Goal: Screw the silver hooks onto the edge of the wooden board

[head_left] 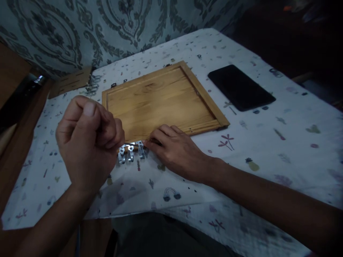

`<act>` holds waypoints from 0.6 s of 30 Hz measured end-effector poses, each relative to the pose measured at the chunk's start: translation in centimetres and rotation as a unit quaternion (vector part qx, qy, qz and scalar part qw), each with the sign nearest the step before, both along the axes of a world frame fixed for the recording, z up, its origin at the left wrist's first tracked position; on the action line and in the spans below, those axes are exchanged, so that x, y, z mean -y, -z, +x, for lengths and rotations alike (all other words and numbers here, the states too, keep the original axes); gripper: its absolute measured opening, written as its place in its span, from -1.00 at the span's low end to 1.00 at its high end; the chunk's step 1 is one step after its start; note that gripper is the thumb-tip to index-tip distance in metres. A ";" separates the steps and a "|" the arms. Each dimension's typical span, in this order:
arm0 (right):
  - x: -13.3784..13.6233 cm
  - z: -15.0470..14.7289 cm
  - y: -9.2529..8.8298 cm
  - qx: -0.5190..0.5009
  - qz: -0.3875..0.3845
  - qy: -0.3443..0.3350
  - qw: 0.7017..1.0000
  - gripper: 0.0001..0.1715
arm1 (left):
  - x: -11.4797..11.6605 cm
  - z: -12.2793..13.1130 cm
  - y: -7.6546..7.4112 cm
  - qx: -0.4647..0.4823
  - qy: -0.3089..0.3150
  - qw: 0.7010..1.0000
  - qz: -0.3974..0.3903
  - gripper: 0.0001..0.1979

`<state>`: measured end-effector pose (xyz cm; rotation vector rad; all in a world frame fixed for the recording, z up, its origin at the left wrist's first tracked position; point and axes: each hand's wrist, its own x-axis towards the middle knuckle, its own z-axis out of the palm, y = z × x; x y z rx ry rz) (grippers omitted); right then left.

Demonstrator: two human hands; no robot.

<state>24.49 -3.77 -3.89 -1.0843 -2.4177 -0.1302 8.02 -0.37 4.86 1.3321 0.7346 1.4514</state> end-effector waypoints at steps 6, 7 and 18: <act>0.1 0.0 0.2 0.005 -0.008 0.000 1.000 -0.67 | 0.1 0.2 0.3 -0.015 0.008 1.000 0.008 -0.67; 0.0 0.0 0.2 0.004 -0.007 0.001 1.000 -0.67 | 0.1 0.2 0.3 -0.015 0.006 1.000 0.005 -0.67; 0.0 0.0 0.0 0.001 -0.004 0.002 1.000 -0.69 | 0.6 0.3 0.5 -0.029 -0.027 0.999 0.013 -0.70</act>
